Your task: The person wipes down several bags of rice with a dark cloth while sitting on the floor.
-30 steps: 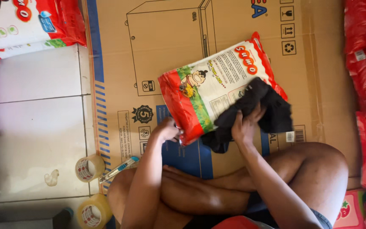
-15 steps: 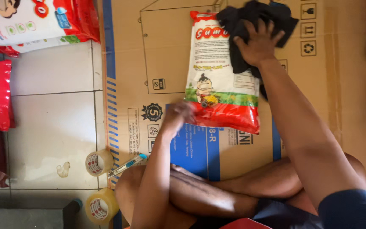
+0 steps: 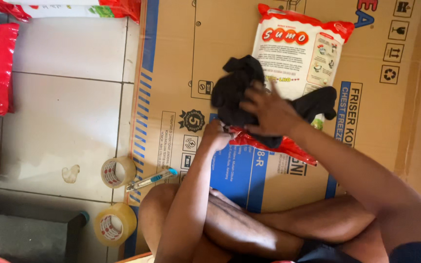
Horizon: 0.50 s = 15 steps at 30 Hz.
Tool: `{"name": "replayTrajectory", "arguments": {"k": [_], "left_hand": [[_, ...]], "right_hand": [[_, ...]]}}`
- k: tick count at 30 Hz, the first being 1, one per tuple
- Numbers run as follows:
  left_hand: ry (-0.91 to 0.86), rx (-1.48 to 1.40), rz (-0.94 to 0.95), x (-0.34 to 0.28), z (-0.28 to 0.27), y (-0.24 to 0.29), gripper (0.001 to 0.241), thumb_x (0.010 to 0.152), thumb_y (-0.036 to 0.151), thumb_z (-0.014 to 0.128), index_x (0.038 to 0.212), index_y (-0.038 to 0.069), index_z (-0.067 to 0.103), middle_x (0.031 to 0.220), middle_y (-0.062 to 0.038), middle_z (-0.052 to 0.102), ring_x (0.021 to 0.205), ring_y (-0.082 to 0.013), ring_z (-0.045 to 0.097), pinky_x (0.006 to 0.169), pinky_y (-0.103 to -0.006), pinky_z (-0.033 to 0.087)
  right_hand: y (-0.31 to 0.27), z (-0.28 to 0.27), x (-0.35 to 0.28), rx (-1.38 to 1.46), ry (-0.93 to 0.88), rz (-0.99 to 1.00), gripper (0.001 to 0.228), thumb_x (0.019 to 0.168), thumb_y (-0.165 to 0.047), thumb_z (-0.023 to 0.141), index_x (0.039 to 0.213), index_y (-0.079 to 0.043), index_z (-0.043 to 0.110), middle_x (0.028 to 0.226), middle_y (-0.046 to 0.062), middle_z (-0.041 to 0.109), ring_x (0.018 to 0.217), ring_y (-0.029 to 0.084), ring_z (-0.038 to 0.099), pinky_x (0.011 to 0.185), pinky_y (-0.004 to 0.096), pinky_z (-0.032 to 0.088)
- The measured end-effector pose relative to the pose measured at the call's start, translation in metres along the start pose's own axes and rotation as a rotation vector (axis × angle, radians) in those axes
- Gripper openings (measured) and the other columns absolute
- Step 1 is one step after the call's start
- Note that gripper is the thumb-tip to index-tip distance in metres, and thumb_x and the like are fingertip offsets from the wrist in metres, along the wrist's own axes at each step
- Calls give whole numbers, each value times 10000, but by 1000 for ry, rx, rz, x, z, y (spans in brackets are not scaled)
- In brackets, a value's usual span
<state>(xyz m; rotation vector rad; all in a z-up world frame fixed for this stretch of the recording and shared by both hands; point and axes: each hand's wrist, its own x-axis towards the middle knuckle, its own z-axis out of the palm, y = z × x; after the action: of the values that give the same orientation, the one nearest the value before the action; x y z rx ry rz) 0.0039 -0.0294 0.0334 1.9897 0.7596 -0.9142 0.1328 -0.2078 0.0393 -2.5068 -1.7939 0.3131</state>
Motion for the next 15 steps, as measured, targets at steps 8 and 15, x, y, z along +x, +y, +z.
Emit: {"name": "replayTrajectory", "arguments": {"k": [8,15], "left_hand": [[-93,6,5,-6,-7,10,254,907,274,822,1073,104,732,1074,-89,772,961,-225,730,773,-343,578],[-191,89,53,3,2,6,278,884,257,827,1079,78,744,1125,-132,765,1009,-254,726,811,-358,557]], "right_hand": [[93,-72,84,-50,33,504,934,780,-818,542,1540,-277,499,1698,179,273,1542,508,192,1115,825,26],[80,-67,79,33,191,675,846,840,-626,660,1541,-183,491,1567,344,323,1428,555,308,1136,697,176]]}}
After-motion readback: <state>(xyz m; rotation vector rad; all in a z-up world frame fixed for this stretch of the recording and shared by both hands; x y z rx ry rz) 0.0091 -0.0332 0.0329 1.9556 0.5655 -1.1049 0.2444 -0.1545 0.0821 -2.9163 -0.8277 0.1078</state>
